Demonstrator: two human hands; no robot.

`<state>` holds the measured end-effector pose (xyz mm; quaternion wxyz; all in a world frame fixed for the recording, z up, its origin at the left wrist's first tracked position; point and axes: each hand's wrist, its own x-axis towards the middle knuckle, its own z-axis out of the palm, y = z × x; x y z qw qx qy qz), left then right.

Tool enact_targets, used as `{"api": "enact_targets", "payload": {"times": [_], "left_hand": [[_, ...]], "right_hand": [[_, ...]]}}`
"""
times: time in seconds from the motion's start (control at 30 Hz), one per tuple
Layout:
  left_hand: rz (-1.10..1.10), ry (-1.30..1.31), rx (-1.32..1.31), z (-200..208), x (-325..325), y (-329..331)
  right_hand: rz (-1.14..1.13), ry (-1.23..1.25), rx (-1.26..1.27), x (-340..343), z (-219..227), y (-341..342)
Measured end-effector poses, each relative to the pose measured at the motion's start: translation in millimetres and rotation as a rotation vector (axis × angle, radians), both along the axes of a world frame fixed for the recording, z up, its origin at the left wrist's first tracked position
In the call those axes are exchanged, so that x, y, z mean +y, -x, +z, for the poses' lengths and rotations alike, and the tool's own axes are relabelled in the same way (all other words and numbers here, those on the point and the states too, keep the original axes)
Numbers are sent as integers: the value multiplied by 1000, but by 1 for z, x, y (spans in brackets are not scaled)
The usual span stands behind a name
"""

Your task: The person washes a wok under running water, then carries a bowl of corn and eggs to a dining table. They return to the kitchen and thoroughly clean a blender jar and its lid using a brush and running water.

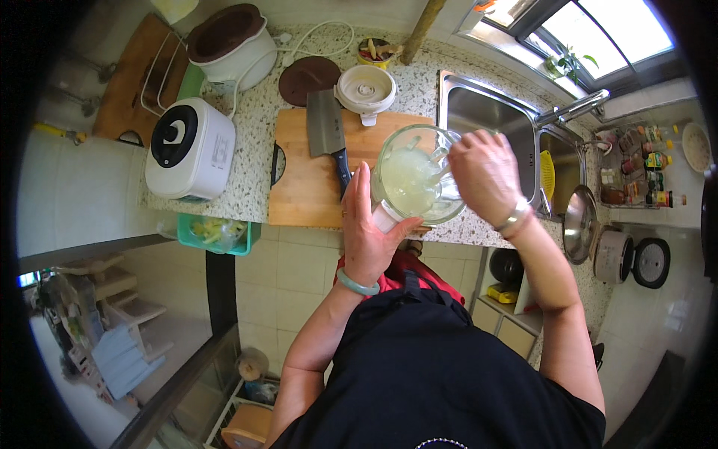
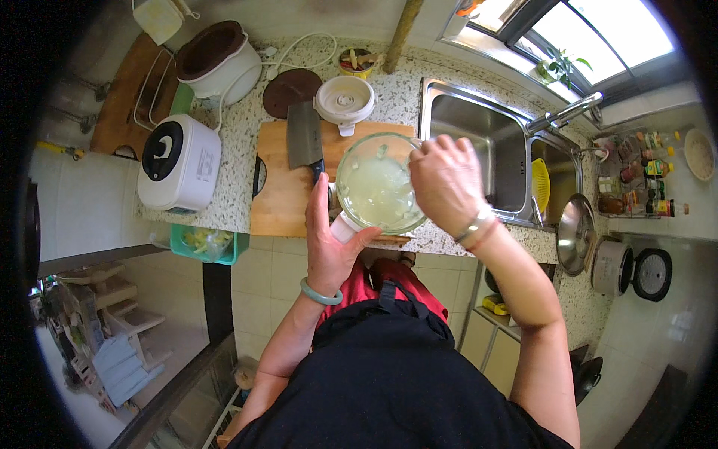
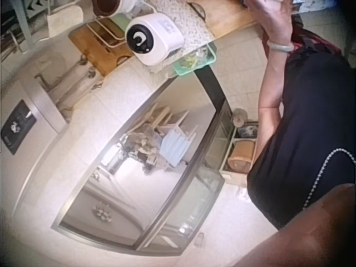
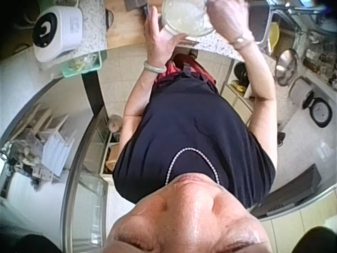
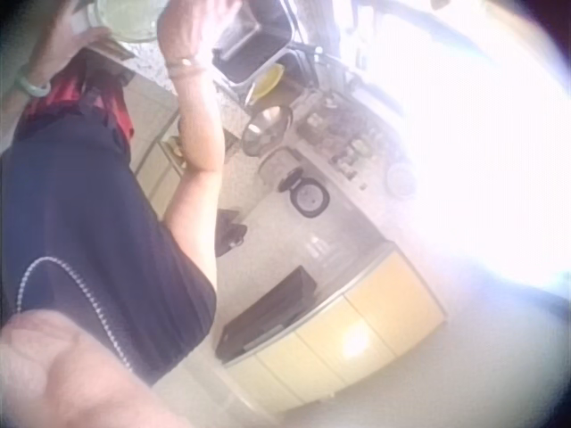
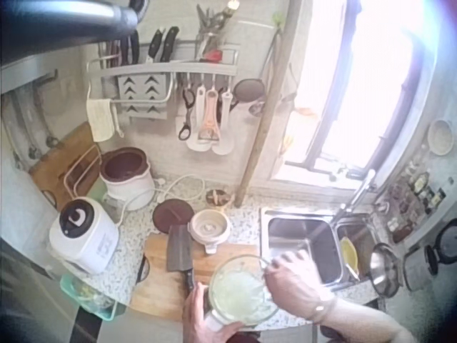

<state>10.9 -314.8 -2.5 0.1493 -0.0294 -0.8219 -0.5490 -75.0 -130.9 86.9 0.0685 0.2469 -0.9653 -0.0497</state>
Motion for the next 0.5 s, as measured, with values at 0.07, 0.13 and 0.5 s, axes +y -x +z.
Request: {"api": "enact_targets", "payload": {"times": [0.07,0.13,0.5], "left_hand": [[2,0,3,0,-1,1],[10,1,5,-2,-3,0],[-13,-82,-44,-1,1,-1]], "right_hand": [[9,28,-102,-7,-19,3],[-24,39,-72,-5,-16,2],[41,71,-4,9,-9,1]]}}
